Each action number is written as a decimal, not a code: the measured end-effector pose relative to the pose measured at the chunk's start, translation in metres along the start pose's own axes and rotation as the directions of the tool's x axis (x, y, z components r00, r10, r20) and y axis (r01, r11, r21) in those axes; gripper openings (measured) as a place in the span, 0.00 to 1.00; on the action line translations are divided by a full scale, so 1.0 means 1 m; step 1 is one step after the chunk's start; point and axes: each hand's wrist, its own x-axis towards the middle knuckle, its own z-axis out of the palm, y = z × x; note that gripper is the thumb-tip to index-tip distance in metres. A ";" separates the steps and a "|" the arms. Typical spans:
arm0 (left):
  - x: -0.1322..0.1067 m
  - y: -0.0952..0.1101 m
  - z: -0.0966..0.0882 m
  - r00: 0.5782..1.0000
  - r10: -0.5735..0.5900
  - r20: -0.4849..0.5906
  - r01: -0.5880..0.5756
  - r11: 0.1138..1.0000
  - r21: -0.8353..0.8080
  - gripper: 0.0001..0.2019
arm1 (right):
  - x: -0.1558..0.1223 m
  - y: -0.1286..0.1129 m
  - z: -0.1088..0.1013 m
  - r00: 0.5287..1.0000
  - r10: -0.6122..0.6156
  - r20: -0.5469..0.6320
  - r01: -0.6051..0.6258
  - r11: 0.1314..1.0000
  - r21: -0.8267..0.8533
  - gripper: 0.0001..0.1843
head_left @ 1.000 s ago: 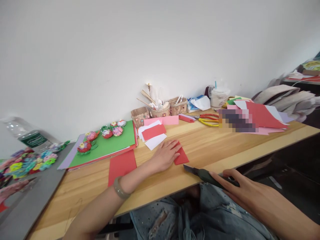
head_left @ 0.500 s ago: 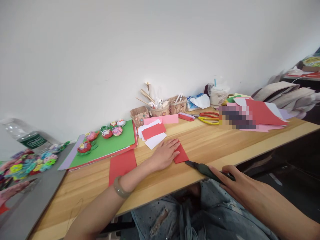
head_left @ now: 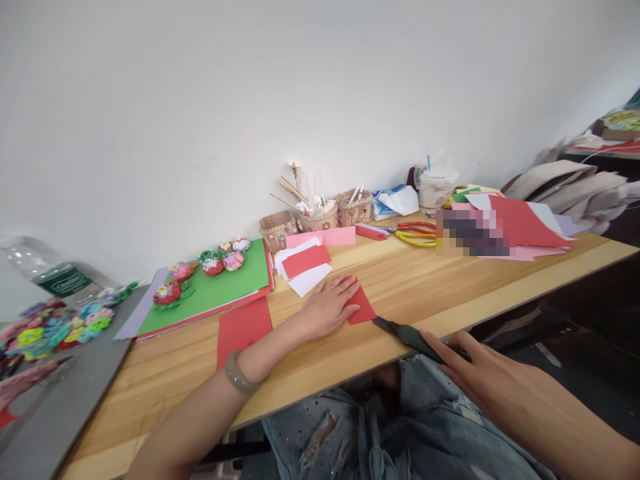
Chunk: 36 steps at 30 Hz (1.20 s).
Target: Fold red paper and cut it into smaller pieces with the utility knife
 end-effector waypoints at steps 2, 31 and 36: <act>0.000 0.000 0.000 1.000 -0.004 0.001 0.004 1.000 0.002 0.26 | 0.003 0.001 -0.001 0.997 -0.066 0.051 0.066 0.998 -0.010 0.34; 0.005 -0.004 -0.003 0.996 -0.039 -0.085 0.030 0.993 -0.114 0.20 | 0.128 0.046 0.039 0.967 0.236 0.093 -0.214 0.956 -0.203 0.23; 0.019 -0.012 -0.011 0.978 -0.174 -0.119 0.150 0.971 -0.185 0.28 | 0.129 0.055 0.051 0.975 0.218 -0.034 -0.220 0.958 -0.186 0.23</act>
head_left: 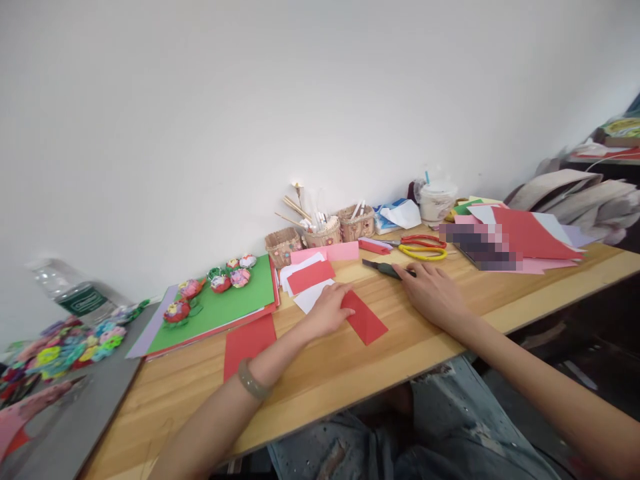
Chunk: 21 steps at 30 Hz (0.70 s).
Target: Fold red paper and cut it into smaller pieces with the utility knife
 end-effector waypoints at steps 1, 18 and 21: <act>0.004 -0.001 -0.002 1.000 -0.023 0.011 0.023 1.000 -0.009 0.32 | -0.001 0.000 0.001 1.000 0.007 -0.024 -0.007 1.000 0.006 0.23; -0.001 -0.036 -0.061 0.909 -0.211 -0.359 0.248 0.967 0.058 0.18 | -0.005 0.001 0.012 0.988 0.060 -0.140 -0.049 0.996 0.075 0.18; -0.021 -0.044 -0.088 0.808 -0.236 -0.539 0.332 0.939 0.087 0.26 | -0.005 0.002 0.012 0.988 0.061 -0.141 -0.050 0.996 0.077 0.18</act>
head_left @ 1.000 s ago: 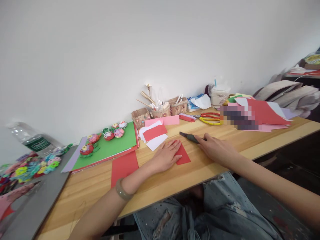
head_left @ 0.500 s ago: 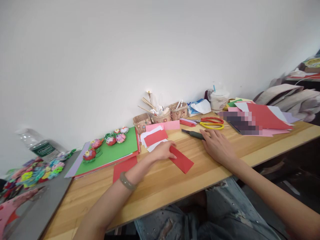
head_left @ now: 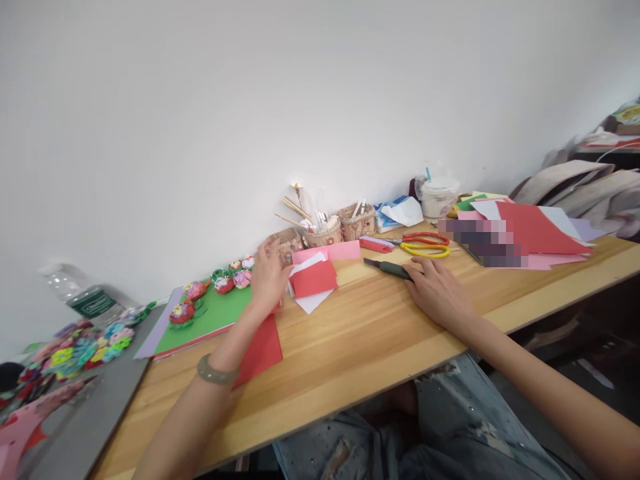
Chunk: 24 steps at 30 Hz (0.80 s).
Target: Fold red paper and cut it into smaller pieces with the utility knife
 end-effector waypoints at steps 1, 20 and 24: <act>-0.006 -0.006 -0.011 1.000 -0.002 -0.020 0.002 1.000 0.018 0.24 | 0.000 0.000 0.000 1.000 0.002 -0.001 -0.002 1.000 0.001 0.18; -0.165 -0.080 -0.056 0.918 0.391 -0.062 -0.329 0.841 0.430 0.15 | 0.003 0.006 0.009 0.991 -0.038 -0.132 0.049 0.995 0.085 0.16; -0.163 -0.045 -0.063 0.788 0.561 -0.252 -0.371 0.761 0.533 0.06 | 0.000 -0.004 -0.004 0.970 -0.062 -0.235 0.098 0.985 0.144 0.18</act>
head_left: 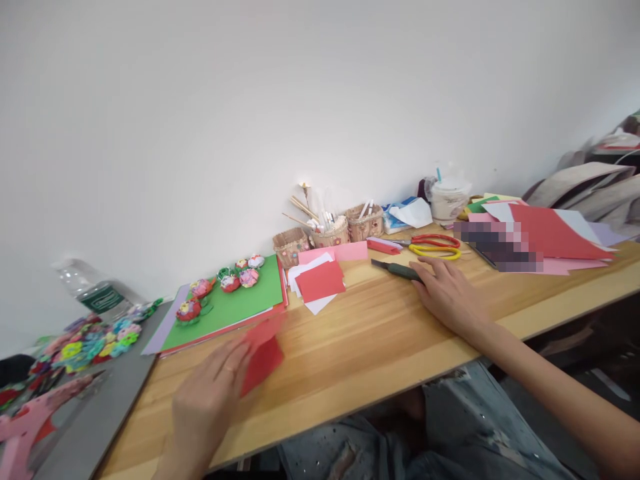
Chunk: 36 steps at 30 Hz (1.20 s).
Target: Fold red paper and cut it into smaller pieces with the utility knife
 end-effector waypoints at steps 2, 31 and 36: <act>0.008 0.028 -0.004 0.994 0.101 -0.047 -0.103 0.994 -0.048 0.08 | -0.005 -0.023 -0.014 0.997 -0.070 -0.043 0.072 0.995 0.062 0.19; 0.011 0.144 0.015 0.744 -0.592 0.310 0.668 0.641 -0.377 0.08 | -0.050 -0.106 -0.045 0.838 0.182 0.515 -0.438 0.787 0.435 0.24; 0.014 0.145 0.015 0.794 -0.541 0.277 0.603 0.642 -0.473 0.09 | -0.054 -0.114 -0.043 0.903 0.182 0.388 -0.331 0.872 0.361 0.15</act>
